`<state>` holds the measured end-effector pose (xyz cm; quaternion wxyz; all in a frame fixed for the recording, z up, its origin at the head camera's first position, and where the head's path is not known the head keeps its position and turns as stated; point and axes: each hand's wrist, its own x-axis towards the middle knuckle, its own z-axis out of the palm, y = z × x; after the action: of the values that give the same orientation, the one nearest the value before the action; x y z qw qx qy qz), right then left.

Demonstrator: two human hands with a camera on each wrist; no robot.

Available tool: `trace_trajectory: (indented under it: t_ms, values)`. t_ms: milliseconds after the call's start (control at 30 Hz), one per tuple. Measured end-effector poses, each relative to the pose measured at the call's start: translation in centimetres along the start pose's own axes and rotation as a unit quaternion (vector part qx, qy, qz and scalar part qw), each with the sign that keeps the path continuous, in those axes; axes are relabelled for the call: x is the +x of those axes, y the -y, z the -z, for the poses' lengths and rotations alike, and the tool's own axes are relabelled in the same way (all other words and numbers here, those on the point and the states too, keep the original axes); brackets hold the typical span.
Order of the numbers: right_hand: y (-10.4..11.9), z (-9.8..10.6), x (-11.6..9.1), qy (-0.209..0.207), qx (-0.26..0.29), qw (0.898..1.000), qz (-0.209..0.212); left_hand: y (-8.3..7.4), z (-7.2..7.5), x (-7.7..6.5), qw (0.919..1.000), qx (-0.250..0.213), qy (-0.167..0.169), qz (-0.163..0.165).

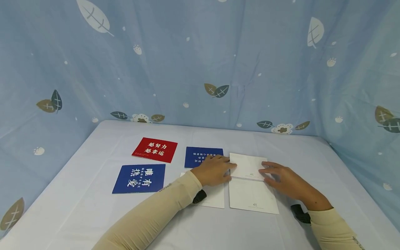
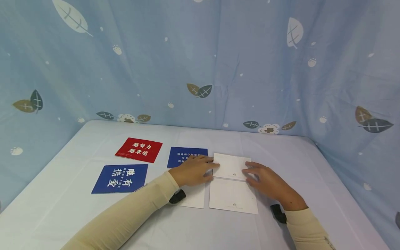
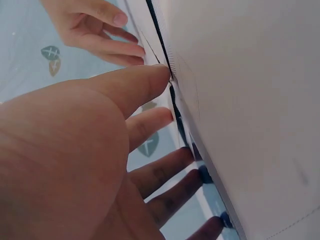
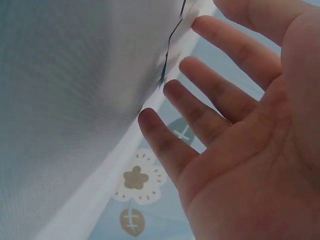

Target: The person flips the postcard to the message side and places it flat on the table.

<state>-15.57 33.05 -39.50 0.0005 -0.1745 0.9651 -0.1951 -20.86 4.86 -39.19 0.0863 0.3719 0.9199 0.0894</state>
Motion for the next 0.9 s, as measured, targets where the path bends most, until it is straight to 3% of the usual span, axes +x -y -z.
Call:
trace_trajectory:
  t_ms: [367,700,900]
  values:
    - [0.19,0.05,-0.04,0.025,0.004,1.0,-0.017,0.06,0.0,-0.15,0.9999,-0.01,0.01,0.007]
    - [0.2,0.05,-0.03,0.048,0.011,0.998,-0.026,0.17,-0.3,-0.23,0.9996,0.023,0.017,-0.002]
    - [0.26,0.07,-0.15,0.054,0.011,0.998,-0.031,-0.01,-0.13,-0.28,0.9998,-0.012,0.014,-0.007]
